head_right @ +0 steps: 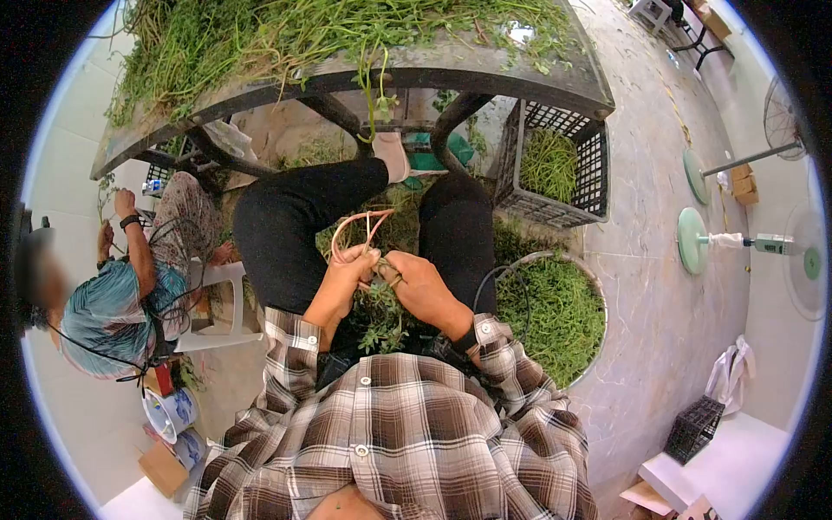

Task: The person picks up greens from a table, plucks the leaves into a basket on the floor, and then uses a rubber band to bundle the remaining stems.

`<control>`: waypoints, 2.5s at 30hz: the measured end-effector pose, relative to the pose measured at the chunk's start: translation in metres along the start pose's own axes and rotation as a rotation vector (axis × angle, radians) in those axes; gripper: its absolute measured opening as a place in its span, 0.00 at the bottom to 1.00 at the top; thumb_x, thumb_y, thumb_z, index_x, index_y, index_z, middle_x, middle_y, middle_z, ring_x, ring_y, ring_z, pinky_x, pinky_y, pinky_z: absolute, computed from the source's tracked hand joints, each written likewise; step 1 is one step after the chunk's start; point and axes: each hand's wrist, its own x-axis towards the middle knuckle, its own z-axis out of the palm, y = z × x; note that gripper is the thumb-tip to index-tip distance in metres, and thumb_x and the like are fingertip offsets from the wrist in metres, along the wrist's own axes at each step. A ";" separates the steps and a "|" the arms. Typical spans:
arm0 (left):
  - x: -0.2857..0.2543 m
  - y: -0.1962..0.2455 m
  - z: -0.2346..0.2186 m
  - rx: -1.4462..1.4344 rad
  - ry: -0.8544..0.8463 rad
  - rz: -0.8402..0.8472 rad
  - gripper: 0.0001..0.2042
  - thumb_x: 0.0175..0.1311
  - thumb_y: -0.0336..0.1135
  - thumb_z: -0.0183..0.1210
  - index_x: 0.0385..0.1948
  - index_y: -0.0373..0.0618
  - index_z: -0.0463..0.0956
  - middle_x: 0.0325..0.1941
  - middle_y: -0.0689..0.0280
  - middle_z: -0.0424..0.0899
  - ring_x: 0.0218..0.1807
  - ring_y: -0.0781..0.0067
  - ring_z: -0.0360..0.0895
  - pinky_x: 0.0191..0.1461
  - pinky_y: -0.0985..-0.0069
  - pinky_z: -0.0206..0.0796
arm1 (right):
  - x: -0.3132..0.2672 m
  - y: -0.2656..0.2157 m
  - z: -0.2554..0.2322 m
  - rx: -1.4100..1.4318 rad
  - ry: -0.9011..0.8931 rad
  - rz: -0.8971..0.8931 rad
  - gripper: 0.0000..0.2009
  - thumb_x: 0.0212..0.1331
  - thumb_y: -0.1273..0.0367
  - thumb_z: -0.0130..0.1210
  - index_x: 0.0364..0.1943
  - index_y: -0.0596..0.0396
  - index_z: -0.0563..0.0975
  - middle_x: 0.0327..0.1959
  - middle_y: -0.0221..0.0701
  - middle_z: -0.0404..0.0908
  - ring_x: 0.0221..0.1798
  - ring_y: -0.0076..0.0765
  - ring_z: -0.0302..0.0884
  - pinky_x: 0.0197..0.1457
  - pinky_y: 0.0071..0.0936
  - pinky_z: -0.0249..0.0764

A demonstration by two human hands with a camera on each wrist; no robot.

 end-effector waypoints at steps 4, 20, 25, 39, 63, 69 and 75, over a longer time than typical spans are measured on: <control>-0.001 0.001 0.003 0.001 0.038 -0.043 0.08 0.61 0.38 0.55 0.24 0.46 0.73 0.15 0.78 0.63 0.18 0.87 0.56 0.21 0.84 0.47 | 0.000 0.002 0.002 0.002 -0.002 0.035 0.10 0.61 0.66 0.47 0.31 0.62 0.69 0.23 0.41 0.66 0.26 0.43 0.65 0.32 0.34 0.62; 0.007 -0.014 -0.001 0.051 0.055 -0.046 0.10 0.60 0.39 0.55 0.22 0.47 0.71 0.16 0.77 0.63 0.20 0.85 0.57 0.24 0.83 0.47 | -0.002 0.015 0.007 0.020 0.010 0.117 0.10 0.59 0.67 0.49 0.31 0.62 0.70 0.24 0.46 0.69 0.28 0.53 0.67 0.32 0.38 0.64; 0.006 -0.012 0.001 0.039 0.049 -0.041 0.10 0.61 0.39 0.55 0.22 0.48 0.71 0.15 0.77 0.61 0.19 0.86 0.55 0.22 0.83 0.46 | -0.002 0.015 0.006 0.005 0.004 0.116 0.10 0.59 0.66 0.49 0.31 0.62 0.70 0.24 0.46 0.69 0.28 0.53 0.67 0.32 0.38 0.64; 0.005 -0.011 0.002 -0.014 0.052 -0.024 0.09 0.60 0.35 0.54 0.21 0.46 0.72 0.16 0.80 0.64 0.20 0.89 0.55 0.23 0.85 0.46 | -0.002 0.018 0.008 0.030 0.001 0.129 0.11 0.61 0.66 0.48 0.31 0.62 0.68 0.24 0.45 0.68 0.27 0.49 0.66 0.31 0.37 0.63; 0.006 -0.014 0.003 -0.013 0.059 -0.021 0.10 0.61 0.38 0.53 0.20 0.49 0.70 0.15 0.80 0.61 0.19 0.89 0.53 0.22 0.84 0.44 | -0.002 0.016 0.008 0.032 0.014 0.128 0.11 0.60 0.66 0.48 0.30 0.63 0.68 0.24 0.46 0.68 0.28 0.53 0.66 0.32 0.38 0.63; 0.007 -0.015 0.004 -0.005 0.060 -0.014 0.11 0.62 0.38 0.53 0.19 0.49 0.69 0.15 0.81 0.60 0.18 0.89 0.52 0.22 0.84 0.43 | -0.002 0.017 0.008 0.042 0.028 0.125 0.11 0.60 0.66 0.48 0.30 0.63 0.68 0.24 0.46 0.68 0.27 0.52 0.66 0.32 0.38 0.63; 0.008 -0.017 0.002 -0.009 0.052 -0.006 0.11 0.62 0.38 0.53 0.18 0.49 0.69 0.15 0.81 0.60 0.18 0.89 0.52 0.22 0.84 0.42 | -0.003 0.020 0.010 0.073 0.050 0.118 0.11 0.59 0.66 0.49 0.29 0.63 0.68 0.23 0.46 0.67 0.26 0.50 0.64 0.31 0.37 0.63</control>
